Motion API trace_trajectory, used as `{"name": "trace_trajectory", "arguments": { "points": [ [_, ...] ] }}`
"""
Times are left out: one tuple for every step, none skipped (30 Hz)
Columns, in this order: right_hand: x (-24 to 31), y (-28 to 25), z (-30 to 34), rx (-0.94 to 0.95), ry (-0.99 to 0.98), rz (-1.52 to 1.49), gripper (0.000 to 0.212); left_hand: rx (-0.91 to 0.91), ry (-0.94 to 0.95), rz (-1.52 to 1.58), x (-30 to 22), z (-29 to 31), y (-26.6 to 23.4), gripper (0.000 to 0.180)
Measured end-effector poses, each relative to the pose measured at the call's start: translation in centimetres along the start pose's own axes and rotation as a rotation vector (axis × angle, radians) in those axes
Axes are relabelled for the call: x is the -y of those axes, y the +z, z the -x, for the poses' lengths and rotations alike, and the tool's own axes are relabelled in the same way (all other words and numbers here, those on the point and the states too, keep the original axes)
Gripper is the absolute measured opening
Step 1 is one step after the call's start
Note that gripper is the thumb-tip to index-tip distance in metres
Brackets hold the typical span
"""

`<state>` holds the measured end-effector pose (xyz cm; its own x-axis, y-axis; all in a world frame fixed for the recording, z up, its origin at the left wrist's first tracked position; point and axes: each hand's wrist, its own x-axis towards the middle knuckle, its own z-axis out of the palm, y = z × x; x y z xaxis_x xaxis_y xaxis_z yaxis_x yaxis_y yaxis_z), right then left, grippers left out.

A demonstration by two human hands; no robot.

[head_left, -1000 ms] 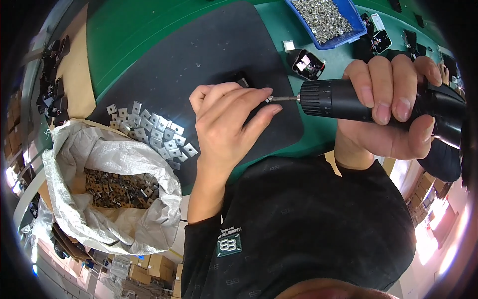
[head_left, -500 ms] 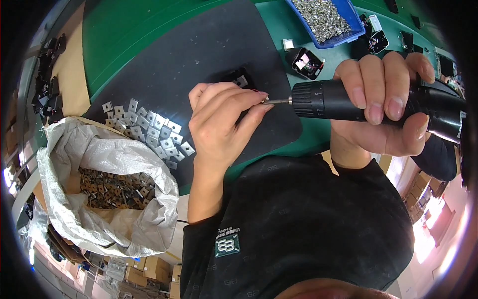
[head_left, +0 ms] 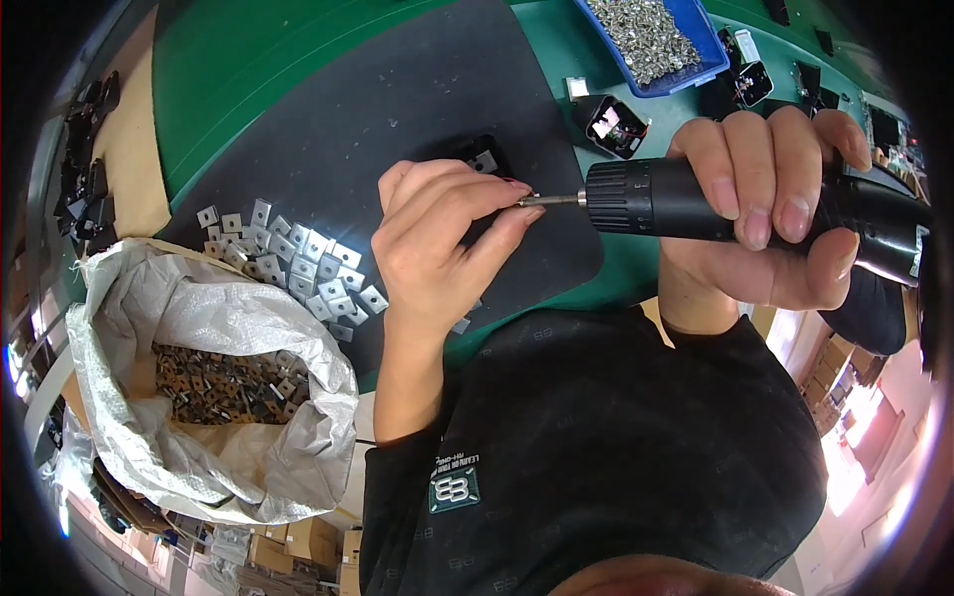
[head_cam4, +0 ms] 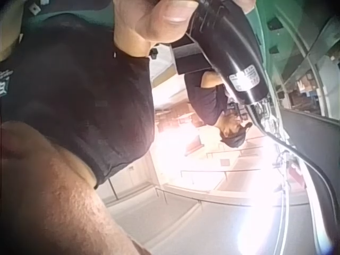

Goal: The person assembles small electronic components by hand, securing metal brackets to an electronic case with screws using an electric screwdriver.

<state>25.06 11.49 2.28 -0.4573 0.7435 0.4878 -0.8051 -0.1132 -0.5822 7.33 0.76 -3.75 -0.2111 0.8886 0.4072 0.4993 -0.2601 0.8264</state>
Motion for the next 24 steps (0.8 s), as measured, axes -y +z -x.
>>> {"name": "trace_trajectory", "arguments": {
  "points": [
    [0.0,0.0,0.0,-0.003,0.006,0.014,0.046,-0.005,0.004,-0.008,0.0,0.0,0.0,0.020],
    [-0.1,0.1,0.0,-0.007,0.012,0.027,0.046,-0.010,0.008,-0.015,0.0,0.1,0.0,0.021],
    [-0.2,0.1,0.0,-0.007,0.014,0.027,0.046,-0.012,0.006,-0.015,0.1,0.2,0.1,0.021],
    [-0.3,0.1,0.0,-0.003,0.019,0.028,0.046,-0.043,0.008,0.005,0.3,0.4,0.4,0.021],
    [-0.4,0.1,0.0,0.000,0.023,0.030,0.046,-0.074,0.009,0.026,0.4,0.5,0.4,0.022],
    [-0.4,0.0,0.0,0.000,0.025,0.033,0.046,-0.075,0.008,0.030,0.3,0.5,0.5,0.022],
    [-0.4,-0.1,0.0,0.002,0.029,0.040,0.046,-0.058,0.009,0.030,0.2,0.5,0.4,0.023],
    [-0.4,-0.2,0.1,0.004,0.032,0.048,0.046,-0.041,0.010,0.030,0.2,0.4,0.5,0.024],
    [-0.5,-0.2,0.0,0.005,0.035,0.046,0.046,-0.044,0.007,0.029,0.2,0.5,0.4,0.024],
    [-0.6,-0.3,-0.1,0.012,0.033,0.044,0.046,-0.043,0.004,0.030,0.3,0.5,0.3,0.024],
    [-0.7,-0.3,-0.1,0.019,0.030,0.043,0.047,-0.041,0.000,0.032,0.3,0.6,0.2,0.024],
    [-0.8,-0.2,-0.1,0.020,0.033,0.041,0.047,-0.044,-0.002,0.031,0.4,0.6,0.2,0.024],
    [-0.8,-0.1,-0.1,0.015,0.038,0.038,0.047,-0.057,-0.007,0.045,0.6,0.7,0.2,0.023],
    [-0.9,0.0,-0.1,0.010,0.042,0.036,0.047,-0.070,-0.012,0.058,0.7,0.7,0.2,0.021],
    [-1.0,0.0,-0.2,0.011,0.044,0.036,0.047,-0.072,-0.013,0.059,0.8,0.8,0.2,0.021],
    [-1.1,-0.1,-0.2,0.024,0.029,0.029,0.047,-0.074,-0.033,0.097,1.0,0.9,0.3,0.021],
    [-1.2,-0.1,-0.3,0.036,0.014,0.022,0.047,-0.075,-0.053,0.135,1.1,0.9,0.3,0.021],
    [-1.2,-0.1,-0.2,0.035,0.016,0.023,0.047,-0.076,-0.055,0.137,1.2,0.9,0.3,0.021],
    [-1.2,-0.1,-0.2,0.033,0.020,0.031,0.048,-0.072,-0.049,0.131,1.2,0.8,0.3,0.020],
    [-1.3,-0.1,-0.1,0.030,0.024,0.038,0.048,-0.068,-0.044,0.125,1.3,0.8,0.3,0.020],
    [-1.3,-0.2,-0.1,0.031,0.025,0.039,0.048,-0.069,-0.045,0.126,1.3,0.8,0.4,0.020],
    [-1.4,-0.2,-0.1,0.029,0.028,0.035,0.048,-0.056,-0.064,0.153,1.4,0.9,0.4,0.020],
    [-1.4,-0.3,-0.2,0.028,0.031,0.031,0.048,-0.044,-0.084,0.180,1.5,1.0,0.5,0.020],
    [-1.5,-0.3,-0.2,0.027,0.032,0.031,0.048,-0.022,-0.128,0.234,1.8,1.2,0.5,0.019]
  ]
}}
